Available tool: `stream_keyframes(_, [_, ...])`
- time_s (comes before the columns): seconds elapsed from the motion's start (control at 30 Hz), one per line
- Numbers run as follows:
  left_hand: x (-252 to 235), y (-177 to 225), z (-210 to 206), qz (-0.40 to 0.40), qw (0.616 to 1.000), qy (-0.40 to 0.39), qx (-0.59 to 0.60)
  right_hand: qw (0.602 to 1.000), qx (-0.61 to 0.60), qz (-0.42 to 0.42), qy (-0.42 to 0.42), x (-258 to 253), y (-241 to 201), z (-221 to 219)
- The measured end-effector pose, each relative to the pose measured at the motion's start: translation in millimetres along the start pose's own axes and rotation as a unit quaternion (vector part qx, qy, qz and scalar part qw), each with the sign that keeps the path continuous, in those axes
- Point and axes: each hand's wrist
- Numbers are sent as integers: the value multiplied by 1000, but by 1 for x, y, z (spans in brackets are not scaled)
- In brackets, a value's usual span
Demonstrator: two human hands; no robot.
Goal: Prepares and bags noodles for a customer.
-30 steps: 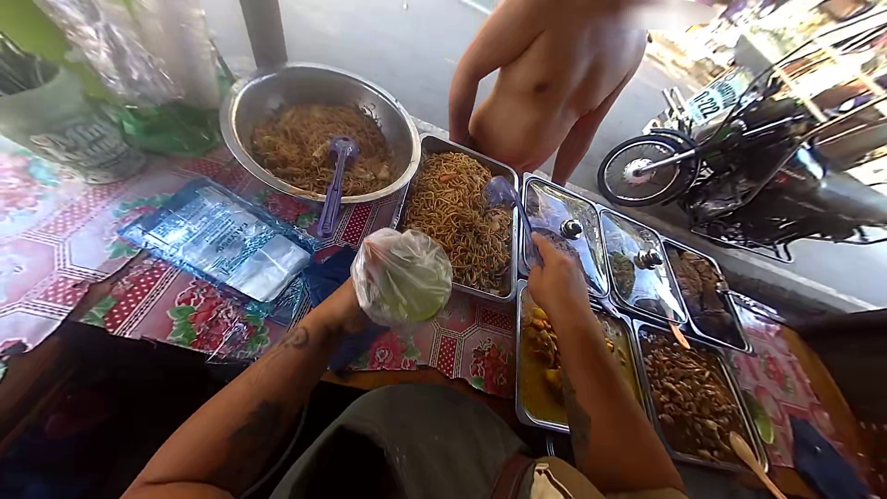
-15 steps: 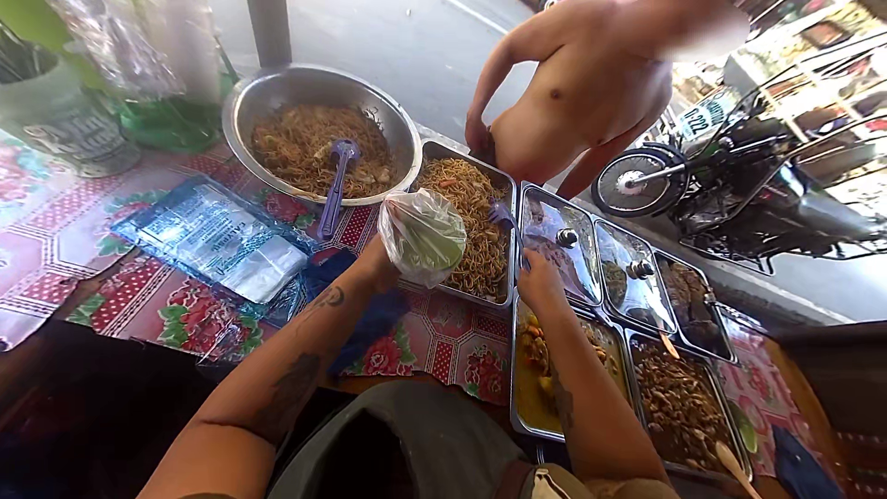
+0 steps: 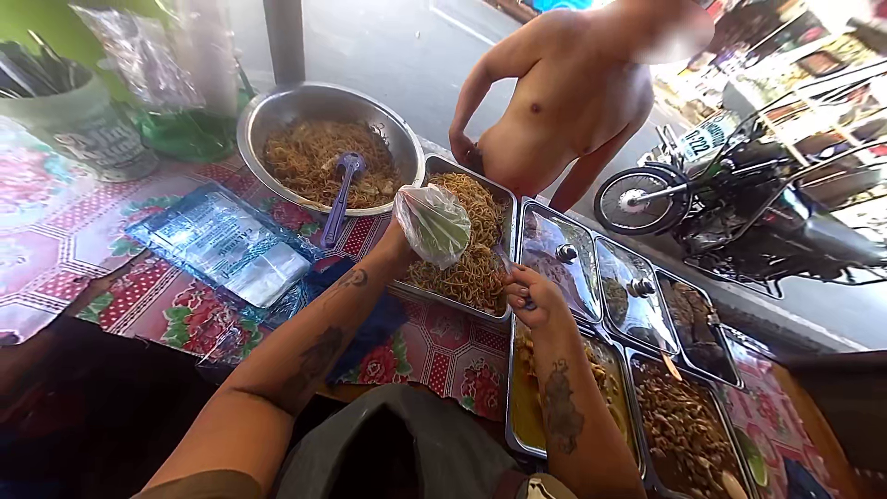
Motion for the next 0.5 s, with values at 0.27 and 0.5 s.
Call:
stream_keyframes(0.27, [-27, 9, -15, 13, 999, 30, -27, 996, -51, 19, -76, 20, -15, 7])
stream_keyframes(0.5, [-58, -6, -28, -26, 998, 31, -48, 988, -50, 58, -134, 55, -41, -4])
Point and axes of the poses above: each hand's wrist, its own x-axis away from the middle knuckle, its own z-axis out of the back of the hand, y = z × x, and after that the axes turned 11 degrees about -x, right-handed
